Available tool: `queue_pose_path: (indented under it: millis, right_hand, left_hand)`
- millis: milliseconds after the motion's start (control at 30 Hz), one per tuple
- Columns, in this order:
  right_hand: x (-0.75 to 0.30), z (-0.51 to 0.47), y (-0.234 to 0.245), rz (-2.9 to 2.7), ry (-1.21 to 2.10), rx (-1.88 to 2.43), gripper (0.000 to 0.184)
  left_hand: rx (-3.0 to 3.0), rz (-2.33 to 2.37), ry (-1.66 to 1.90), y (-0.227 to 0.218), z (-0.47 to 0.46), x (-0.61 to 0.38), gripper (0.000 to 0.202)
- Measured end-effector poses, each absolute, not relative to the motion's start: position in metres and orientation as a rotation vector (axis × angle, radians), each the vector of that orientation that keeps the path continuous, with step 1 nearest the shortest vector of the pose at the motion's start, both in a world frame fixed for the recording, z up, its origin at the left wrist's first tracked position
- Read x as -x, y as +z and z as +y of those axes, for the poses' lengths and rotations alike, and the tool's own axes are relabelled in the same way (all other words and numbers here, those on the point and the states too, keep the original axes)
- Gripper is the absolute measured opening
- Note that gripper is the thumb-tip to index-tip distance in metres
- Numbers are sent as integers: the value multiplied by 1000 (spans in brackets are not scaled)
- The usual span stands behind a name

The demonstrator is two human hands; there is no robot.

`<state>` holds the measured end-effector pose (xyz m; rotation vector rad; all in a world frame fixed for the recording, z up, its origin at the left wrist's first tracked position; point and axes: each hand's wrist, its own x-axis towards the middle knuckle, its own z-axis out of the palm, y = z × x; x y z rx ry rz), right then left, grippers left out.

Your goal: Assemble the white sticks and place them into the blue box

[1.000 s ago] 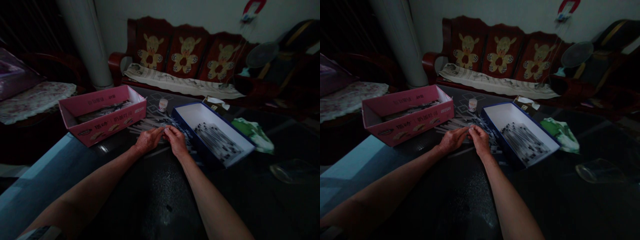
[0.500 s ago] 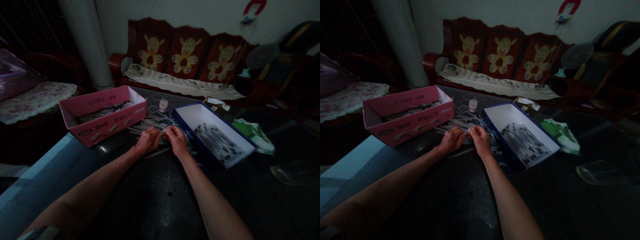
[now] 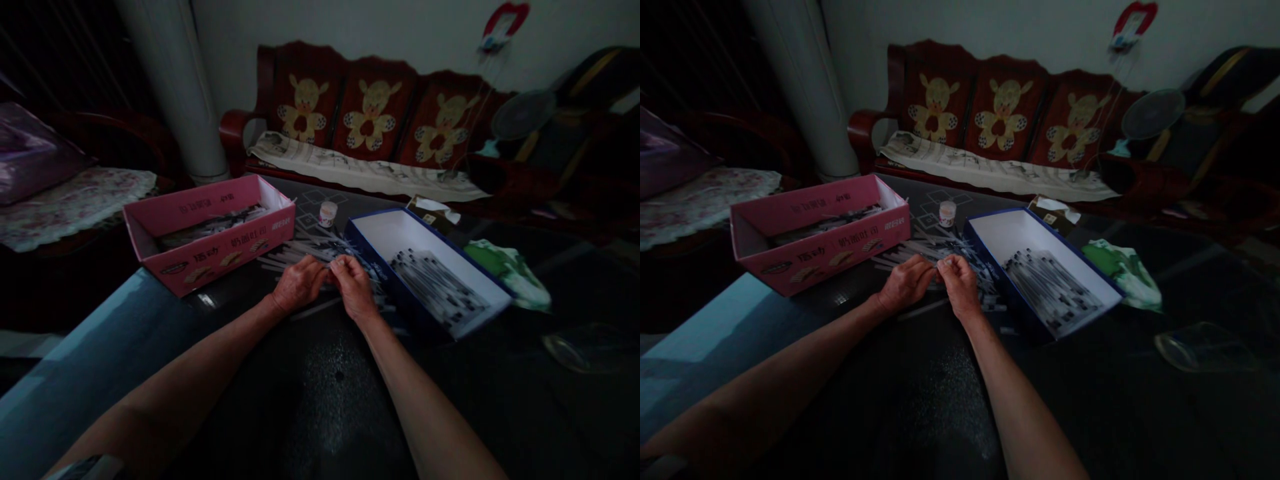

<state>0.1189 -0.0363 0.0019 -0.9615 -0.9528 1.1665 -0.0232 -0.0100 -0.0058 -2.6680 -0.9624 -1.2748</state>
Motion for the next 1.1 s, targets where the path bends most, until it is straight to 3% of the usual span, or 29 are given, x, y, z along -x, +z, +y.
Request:
queue_pose_path:
  millis: [400,567,700,833,1000,1100]
  right_hand:
    - [-128,-29,9,-745,998,996,28]
    - [-146,-29,15,-1085,908,1157,18]
    - [-163,-39,38,-1679,577,1328,5]
    - [-162,-52,64,-2061,211,1389,13]
    - [-186,-61,90,-2151,80,1490,12]
    - [-235,-69,100,-1979,-71,1800,18]
  left_hand:
    - [2388,-1206,-1251,-10,-7,22,26]
    - [2385,-1170,-1395,-9,-2,26,24]
    - [2423,-1049,-1400,-7,-3,27,22]
    - [2488,-930,-1398,-6,-6,26,25]
    - [2458,-941,-1407,-3,-9,25,42]
    - [2451,-956,-1436,-5,-9,24,49]
